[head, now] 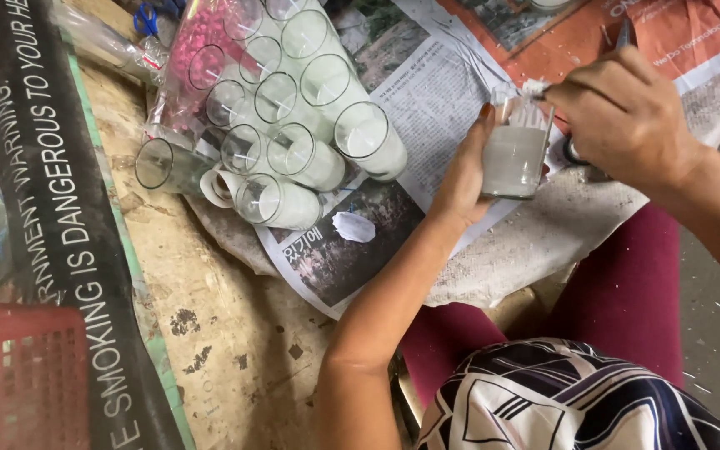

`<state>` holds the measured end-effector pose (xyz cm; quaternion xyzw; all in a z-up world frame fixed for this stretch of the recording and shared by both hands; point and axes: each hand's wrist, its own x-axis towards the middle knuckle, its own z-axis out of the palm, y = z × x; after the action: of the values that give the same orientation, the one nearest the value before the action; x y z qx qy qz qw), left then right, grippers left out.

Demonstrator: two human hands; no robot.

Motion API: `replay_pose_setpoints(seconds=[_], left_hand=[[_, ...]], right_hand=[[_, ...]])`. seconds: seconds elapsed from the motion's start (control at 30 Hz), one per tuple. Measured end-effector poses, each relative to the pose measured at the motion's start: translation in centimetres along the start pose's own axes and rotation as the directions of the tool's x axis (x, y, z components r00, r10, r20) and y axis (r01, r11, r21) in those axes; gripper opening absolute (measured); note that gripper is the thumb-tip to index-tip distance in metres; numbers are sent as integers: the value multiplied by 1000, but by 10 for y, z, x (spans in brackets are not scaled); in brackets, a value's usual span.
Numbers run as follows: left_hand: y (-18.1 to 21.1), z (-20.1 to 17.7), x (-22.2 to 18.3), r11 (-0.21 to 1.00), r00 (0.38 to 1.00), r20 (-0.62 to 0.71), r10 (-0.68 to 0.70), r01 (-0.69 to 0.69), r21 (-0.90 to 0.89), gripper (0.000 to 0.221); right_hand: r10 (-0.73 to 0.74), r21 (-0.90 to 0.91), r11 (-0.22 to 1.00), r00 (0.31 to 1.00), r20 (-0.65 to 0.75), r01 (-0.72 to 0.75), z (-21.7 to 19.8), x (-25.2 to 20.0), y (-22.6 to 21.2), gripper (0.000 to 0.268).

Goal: Cleaning residue from the inside of small glass candle jars using a small scraping tool.

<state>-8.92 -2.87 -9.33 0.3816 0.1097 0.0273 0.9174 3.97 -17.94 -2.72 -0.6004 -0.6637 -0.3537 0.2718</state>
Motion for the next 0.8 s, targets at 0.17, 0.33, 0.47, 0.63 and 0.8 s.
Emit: replay_pose_setpoints(seconds=[0.17,0.33,0.47,0.63,0.8], left_hand=[[7,6,-8,1000,1000,21,5,-6,20,59],[0,-5,-1,996,991,109,78,-73,-48,63],[6,5,-12,995,995,56,82,-85,53,65],[3,4,-1,997,999,-35,38,-35,69,76],[-1,-9,2,990,992,-31,121,-119,71,55]], right_hand=[[-44,-113,992,994,97,55,5,-15,-1,16],[-65,-125,989,996,64,73,8,-6,-2,24],[-36,-128,991,994,100,48,3,-7,10,26],[157,44,987,987,-14,-157,-1,-16,1,27],[-121,-15,992,989,85,123,14,-24,-28,11]])
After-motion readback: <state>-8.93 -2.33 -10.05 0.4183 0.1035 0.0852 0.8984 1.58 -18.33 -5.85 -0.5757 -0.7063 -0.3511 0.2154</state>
